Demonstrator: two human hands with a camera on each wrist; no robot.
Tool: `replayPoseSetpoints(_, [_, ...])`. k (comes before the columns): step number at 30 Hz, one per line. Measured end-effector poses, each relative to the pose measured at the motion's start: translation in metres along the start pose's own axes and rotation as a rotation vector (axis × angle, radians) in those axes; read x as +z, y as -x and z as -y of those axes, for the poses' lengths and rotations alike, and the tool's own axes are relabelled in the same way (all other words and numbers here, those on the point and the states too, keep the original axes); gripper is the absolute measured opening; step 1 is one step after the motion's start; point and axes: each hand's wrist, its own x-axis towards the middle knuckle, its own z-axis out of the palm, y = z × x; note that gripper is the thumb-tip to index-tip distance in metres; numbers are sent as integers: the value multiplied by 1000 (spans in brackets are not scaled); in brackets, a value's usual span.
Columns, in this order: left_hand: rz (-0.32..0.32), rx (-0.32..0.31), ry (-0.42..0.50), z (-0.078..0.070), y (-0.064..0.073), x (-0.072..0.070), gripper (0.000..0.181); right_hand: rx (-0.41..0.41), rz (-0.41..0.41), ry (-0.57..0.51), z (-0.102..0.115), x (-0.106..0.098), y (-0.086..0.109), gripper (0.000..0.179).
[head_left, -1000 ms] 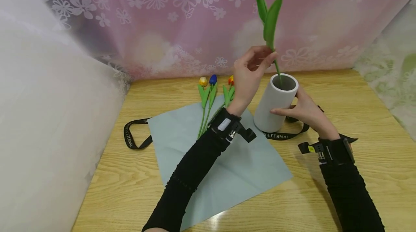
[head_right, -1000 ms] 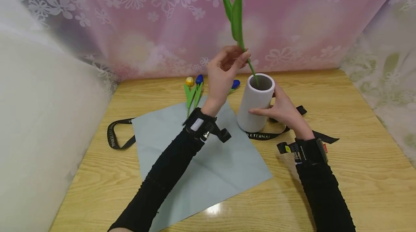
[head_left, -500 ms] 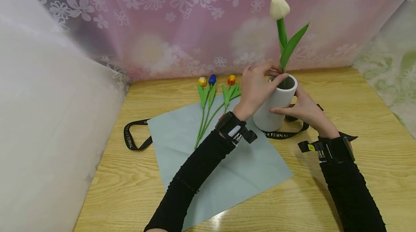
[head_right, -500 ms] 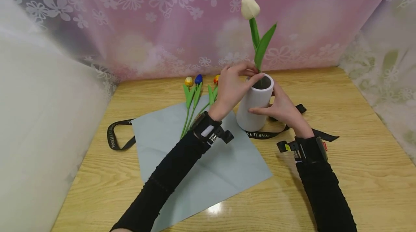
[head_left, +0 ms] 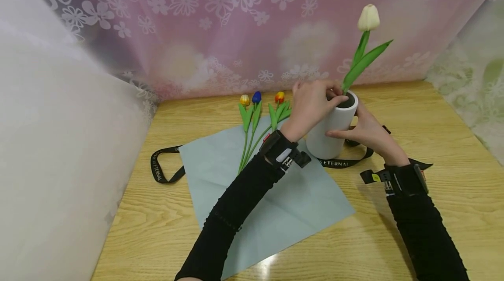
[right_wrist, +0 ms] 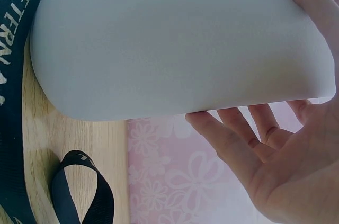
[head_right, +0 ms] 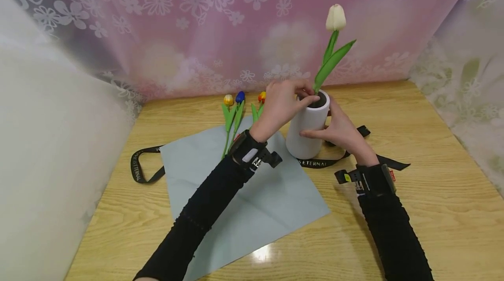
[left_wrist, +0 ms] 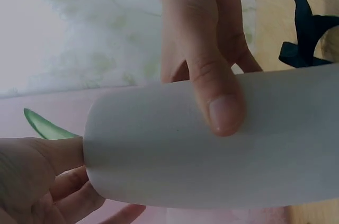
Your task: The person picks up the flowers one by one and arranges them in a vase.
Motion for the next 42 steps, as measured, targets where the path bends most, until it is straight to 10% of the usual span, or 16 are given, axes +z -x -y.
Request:
replayPoseSetpoints(13, [83, 167, -203, 3, 3, -3, 32, -1, 9, -21, 1, 4, 0, 109])
replayPoseSetpoints(21, [-23, 170, -252, 3, 8, -5, 31, -5, 20, -55, 1, 7, -1, 109])
replayPoseSetpoints(26, [-87, 99, -172, 11, 11, -17, 31, 3, 13, -44, 3, 7, -2, 113])
replayPoseSetpoints(35, [-388, 109, 143, 49, 28, -41, 22, 13, -5, -19, 2, 4, -2, 111])
replayPoseSetpoints(42, [-445, 44, 261, 75, 41, -37, 22, 10, -10, -46, -1, 0, -1, 110])
